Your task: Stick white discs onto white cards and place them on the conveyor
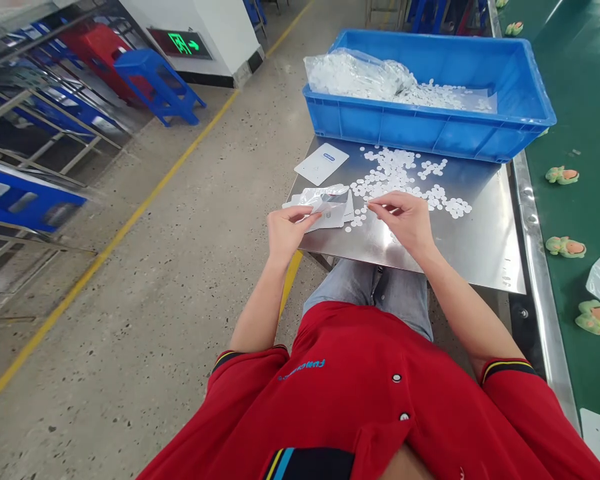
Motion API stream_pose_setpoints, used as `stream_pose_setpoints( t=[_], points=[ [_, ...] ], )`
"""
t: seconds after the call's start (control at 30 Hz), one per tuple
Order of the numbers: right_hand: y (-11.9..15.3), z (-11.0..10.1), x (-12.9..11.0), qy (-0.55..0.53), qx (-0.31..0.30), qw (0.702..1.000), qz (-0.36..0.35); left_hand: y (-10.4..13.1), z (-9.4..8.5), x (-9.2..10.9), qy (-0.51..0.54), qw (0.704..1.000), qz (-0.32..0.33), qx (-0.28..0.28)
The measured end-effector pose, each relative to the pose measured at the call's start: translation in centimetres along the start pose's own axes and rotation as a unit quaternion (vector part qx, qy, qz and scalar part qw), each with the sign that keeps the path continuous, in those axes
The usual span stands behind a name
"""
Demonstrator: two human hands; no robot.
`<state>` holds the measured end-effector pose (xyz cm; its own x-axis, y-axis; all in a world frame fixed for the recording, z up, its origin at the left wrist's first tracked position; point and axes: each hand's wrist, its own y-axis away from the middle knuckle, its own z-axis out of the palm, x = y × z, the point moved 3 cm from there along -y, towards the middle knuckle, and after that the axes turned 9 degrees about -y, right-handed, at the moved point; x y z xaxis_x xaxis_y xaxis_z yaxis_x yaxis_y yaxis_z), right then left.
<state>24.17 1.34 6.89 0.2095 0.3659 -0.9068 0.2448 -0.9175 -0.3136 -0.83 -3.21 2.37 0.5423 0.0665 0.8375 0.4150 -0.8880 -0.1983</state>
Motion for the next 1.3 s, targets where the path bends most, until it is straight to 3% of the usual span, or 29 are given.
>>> stream_pose_setpoints(
  t=[0.2,0.37,0.47,0.53,0.6,0.67,0.73,0.8,0.83,0.93,1.03,1.1,1.17,1.23,1.3],
  points=[
    [-2.3,3.2,-0.4,0.150,-0.087,0.982,-0.070,0.5,0.5,1.8,-0.006,0.999,0.050,-0.016],
    [-2.3,3.8,0.1,0.125,-0.171,0.973,-0.091,0.4,1.5,1.8,-0.031,0.994,0.096,-0.037],
    [-2.3,4.1,-0.2,0.092,-0.167,0.978,-0.081,0.0,2.3,1.4,-0.078,0.987,0.132,-0.046],
    [-2.5,3.0,-0.8,0.090,-0.119,0.986,-0.074,-0.5,2.9,0.7,-0.142,0.980,0.126,-0.066],
    [-2.6,-0.2,-1.7,0.111,-0.042,0.990,-0.081,-0.9,3.5,-0.2,-0.206,0.968,0.104,-0.096],
    [-2.1,-5.8,-2.5,0.159,0.064,0.980,-0.101,-1.1,3.8,-0.9,-0.245,0.957,0.096,-0.119],
    [-0.8,-13.0,-2.6,0.226,0.194,0.947,-0.118,-1.1,4.0,-1.2,-0.268,0.949,0.105,-0.129],
    [1.5,-20.4,-1.4,0.310,0.325,0.887,-0.103,-0.9,4.1,-1.0,-0.290,0.940,0.118,-0.137],
    [2.9,-23.6,-0.4,0.354,0.347,0.865,-0.081,-0.9,4.1,-0.9,-0.303,0.934,0.124,-0.141],
    [7.3,-30.8,4.1,0.457,0.311,0.833,0.000,-0.8,4.2,-0.1,-0.338,0.919,0.136,-0.154],
    [10.9,-34.0,8.1,0.471,0.233,0.851,0.012,-0.7,4.2,0.4,-0.367,0.905,0.146,-0.157],
    [11.7,-34.2,9.0,0.472,0.225,0.852,-0.023,-0.5,4.2,0.7,-0.381,0.894,0.162,-0.168],
    [10.6,-32.8,8.6,0.486,0.244,0.839,-0.010,-0.2,4.3,0.7,-0.390,0.884,0.179,-0.188],
    [7.7,-29.3,7.9,0.491,0.232,0.838,0.062,-0.1,4.3,0.6,-0.397,0.876,0.191,-0.199],
    [3.9,-23.5,7.0,0.452,0.159,0.868,0.132,-0.3,4.0,0.3,-0.405,0.874,0.192,-0.190]
  ],
)
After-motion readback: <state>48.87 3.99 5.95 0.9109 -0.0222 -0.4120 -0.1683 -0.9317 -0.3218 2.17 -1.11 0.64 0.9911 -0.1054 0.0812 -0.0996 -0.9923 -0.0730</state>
